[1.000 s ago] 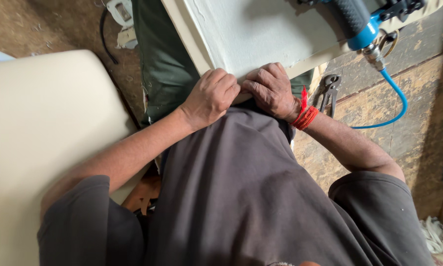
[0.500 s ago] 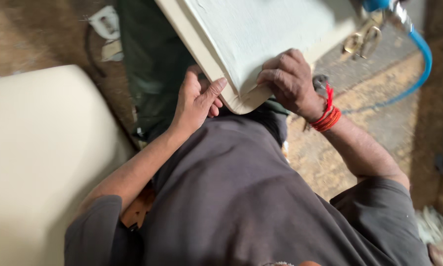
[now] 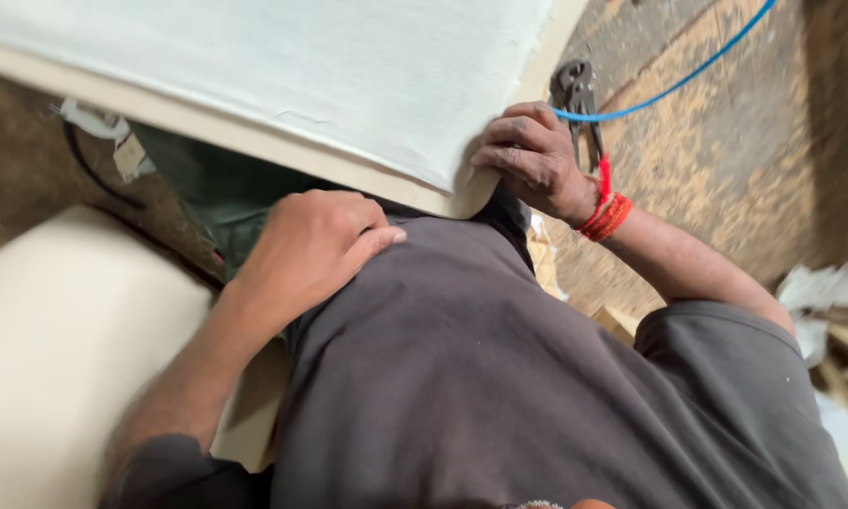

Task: The person secures a white fabric cover onto a rectangular cushion using a pneumatic staple gun. They fold and smooth the fabric edges, then drive staples along the perimeter to attach the fabric to the cushion base.

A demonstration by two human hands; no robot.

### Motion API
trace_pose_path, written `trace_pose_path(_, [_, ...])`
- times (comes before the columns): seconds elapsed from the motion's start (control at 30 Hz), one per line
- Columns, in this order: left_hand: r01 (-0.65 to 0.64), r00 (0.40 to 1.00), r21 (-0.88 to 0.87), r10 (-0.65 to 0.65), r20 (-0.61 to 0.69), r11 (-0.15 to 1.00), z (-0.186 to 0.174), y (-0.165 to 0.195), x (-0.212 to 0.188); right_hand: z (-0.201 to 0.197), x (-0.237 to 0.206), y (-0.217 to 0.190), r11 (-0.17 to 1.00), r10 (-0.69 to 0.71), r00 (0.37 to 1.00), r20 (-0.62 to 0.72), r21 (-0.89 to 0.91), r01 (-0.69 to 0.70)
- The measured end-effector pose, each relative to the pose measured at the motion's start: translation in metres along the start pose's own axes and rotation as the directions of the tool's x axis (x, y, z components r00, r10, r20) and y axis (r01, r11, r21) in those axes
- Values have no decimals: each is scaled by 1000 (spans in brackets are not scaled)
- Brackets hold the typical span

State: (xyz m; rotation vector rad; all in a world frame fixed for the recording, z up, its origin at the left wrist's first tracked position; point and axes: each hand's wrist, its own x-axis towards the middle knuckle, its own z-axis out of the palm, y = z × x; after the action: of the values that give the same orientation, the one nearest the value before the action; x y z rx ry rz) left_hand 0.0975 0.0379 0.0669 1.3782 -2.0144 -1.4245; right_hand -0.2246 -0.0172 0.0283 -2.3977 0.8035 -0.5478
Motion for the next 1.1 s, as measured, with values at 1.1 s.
trace_pose_path(1.1, [-335,906,325,397,-148,884,19,-11,59,22,-10,-71,74,888,370,273,710,-700])
